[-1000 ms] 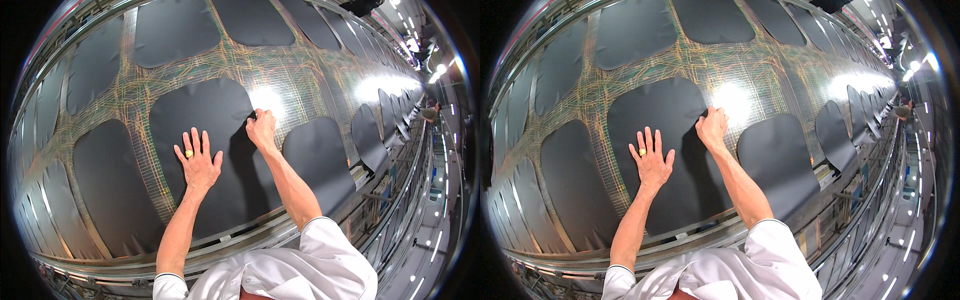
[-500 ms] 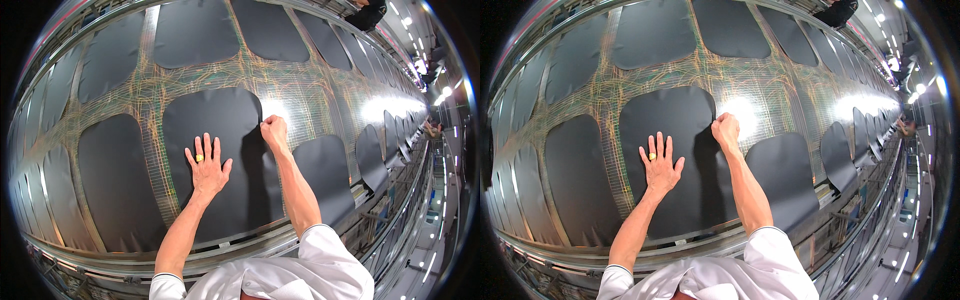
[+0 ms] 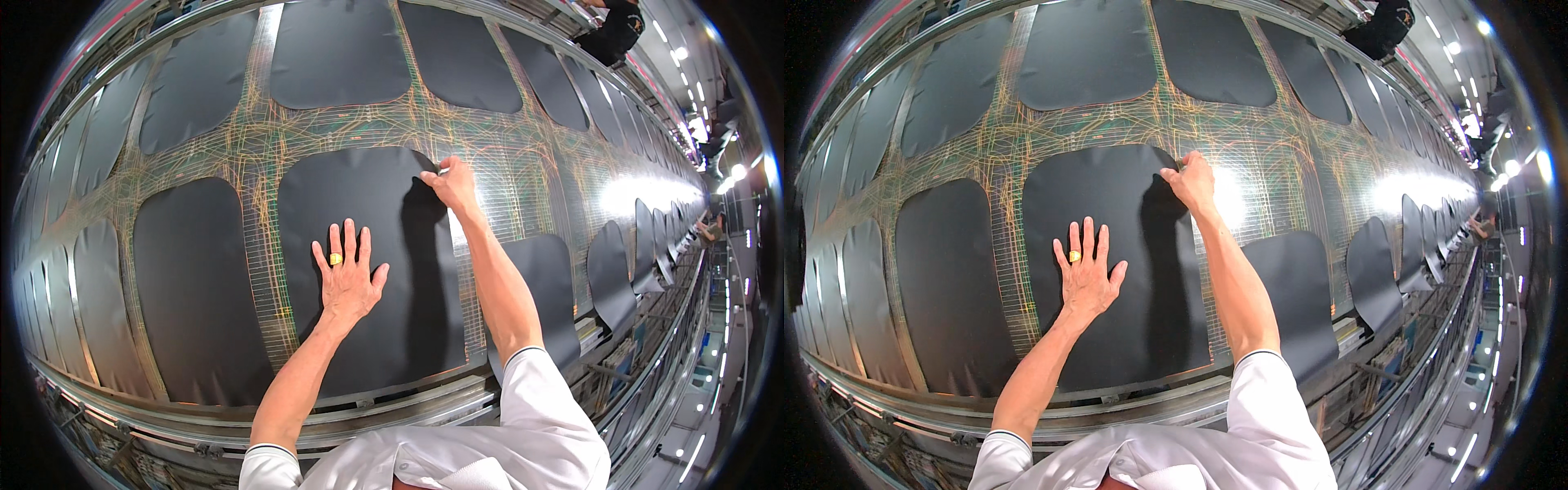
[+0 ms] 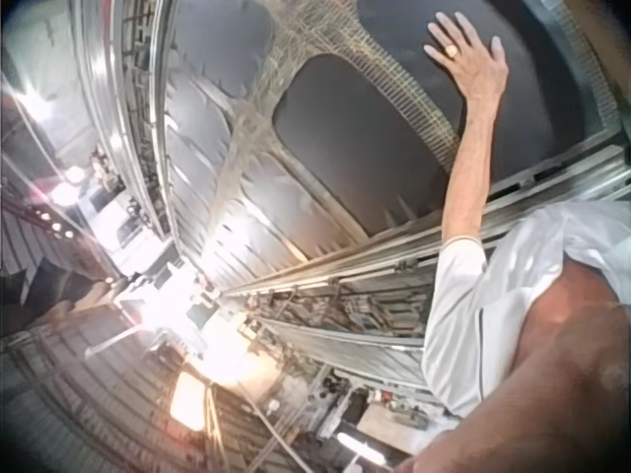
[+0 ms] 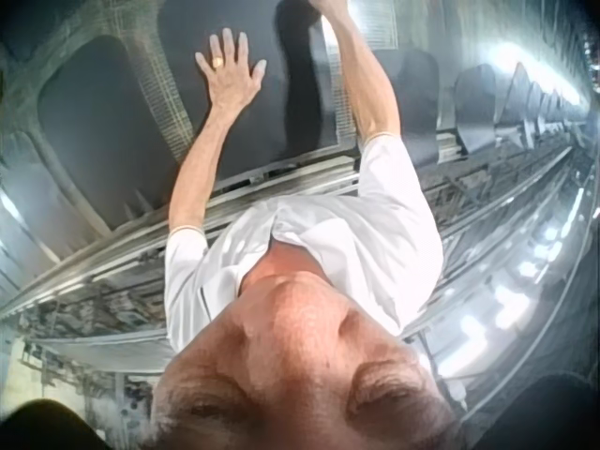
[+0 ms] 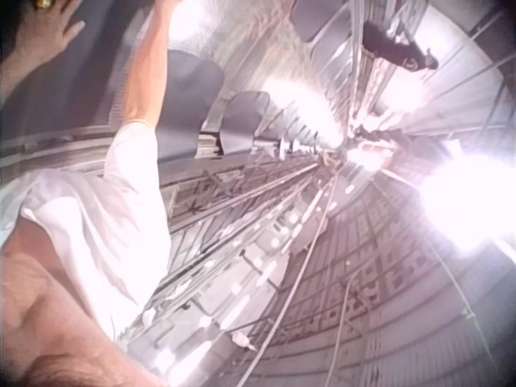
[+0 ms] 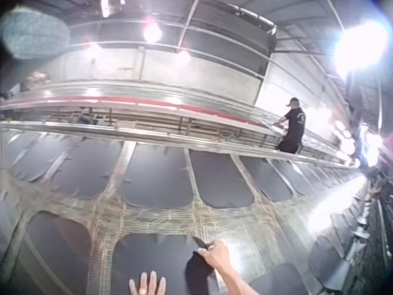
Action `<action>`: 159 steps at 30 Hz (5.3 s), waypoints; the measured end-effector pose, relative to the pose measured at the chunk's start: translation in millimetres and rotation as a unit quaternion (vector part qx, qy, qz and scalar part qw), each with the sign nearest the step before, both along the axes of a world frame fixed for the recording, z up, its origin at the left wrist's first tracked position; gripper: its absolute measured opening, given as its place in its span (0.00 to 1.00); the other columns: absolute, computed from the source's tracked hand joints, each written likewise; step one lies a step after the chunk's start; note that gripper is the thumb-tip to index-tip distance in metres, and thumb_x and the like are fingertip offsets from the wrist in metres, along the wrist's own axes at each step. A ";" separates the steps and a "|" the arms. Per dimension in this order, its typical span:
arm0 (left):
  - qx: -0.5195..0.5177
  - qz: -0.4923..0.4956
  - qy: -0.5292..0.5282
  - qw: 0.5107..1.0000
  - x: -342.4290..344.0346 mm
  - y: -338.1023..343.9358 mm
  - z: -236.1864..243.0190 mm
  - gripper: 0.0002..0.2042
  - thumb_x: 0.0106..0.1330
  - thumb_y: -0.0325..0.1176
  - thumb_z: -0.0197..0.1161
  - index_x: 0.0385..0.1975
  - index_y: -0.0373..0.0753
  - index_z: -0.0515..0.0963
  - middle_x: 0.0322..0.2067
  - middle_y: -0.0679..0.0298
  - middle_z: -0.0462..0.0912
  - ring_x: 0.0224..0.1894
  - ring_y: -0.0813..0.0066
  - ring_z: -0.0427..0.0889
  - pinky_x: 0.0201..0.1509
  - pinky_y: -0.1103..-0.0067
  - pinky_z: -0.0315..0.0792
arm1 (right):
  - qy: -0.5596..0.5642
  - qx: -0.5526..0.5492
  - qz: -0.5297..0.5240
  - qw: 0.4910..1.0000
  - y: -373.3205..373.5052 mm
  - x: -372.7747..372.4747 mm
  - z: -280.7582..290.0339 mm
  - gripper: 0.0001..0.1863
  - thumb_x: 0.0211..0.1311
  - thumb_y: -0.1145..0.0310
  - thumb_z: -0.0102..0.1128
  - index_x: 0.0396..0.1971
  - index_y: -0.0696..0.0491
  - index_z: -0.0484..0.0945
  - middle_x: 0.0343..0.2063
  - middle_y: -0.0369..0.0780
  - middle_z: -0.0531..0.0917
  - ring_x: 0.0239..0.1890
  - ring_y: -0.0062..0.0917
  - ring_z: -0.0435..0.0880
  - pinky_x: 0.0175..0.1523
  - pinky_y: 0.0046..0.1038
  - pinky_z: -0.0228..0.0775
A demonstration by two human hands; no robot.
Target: The person applies black rectangular material sheets onto a large, curved metallic surface featuring a grid pattern. They pick up each sheet, align it with the grid lines, and press it down firmly with their hands to ensure adhesion. The person moves along the structure, repeating this process for multiple sections.
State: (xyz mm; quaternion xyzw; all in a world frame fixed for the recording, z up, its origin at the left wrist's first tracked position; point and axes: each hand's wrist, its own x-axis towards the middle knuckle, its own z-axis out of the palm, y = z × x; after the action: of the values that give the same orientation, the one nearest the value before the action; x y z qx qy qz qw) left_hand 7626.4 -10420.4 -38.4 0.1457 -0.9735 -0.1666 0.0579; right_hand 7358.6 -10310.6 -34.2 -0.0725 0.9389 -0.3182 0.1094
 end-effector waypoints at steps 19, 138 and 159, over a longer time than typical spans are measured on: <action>0.009 0.012 0.016 1.000 4.2 -4.0 -0.3 0.35 0.66 0.51 0.58 0.69 0.36 0.61 0.73 0.49 0.51 0.75 0.45 0.46 0.72 0.41 0.39 | 0.272 -0.011 0.291 0.917 -5.3 72.4 57.4 0.09 0.55 0.72 0.66 0.27 0.57 0.73 0.28 0.44 0.78 0.35 0.45 0.77 0.42 0.42 0.70; -0.072 -0.083 0.003 0.994 39.2 -31.4 -0.8 0.30 0.70 0.40 0.51 0.71 0.38 0.59 0.73 0.54 0.54 0.75 0.48 0.50 0.75 0.51 0.44 | 0.270 0.035 0.343 0.899 8.3 207.6 -14.4 0.29 0.69 0.54 0.51 0.67 0.48 0.66 0.71 0.39 0.61 0.73 0.46 0.54 0.72 0.57 0.45; 0.040 -0.115 -0.110 0.986 289.3 85.4 51.8 0.28 0.63 0.41 0.66 0.60 0.32 0.72 0.68 0.49 0.63 0.72 0.48 0.59 0.73 0.53 0.53 | 0.169 -0.048 0.421 0.890 156.9 336.9 24.3 0.28 0.70 0.54 0.52 0.63 0.55 0.69 0.67 0.50 0.65 0.73 0.49 0.55 0.73 0.53 0.45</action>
State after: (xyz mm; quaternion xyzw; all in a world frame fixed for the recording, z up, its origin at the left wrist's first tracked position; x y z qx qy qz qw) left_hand 7915.7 -10335.1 13.4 0.0519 -0.9768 -0.1938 -0.0746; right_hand 7695.5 -10153.7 -9.9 -0.5188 0.8082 -0.2700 0.0692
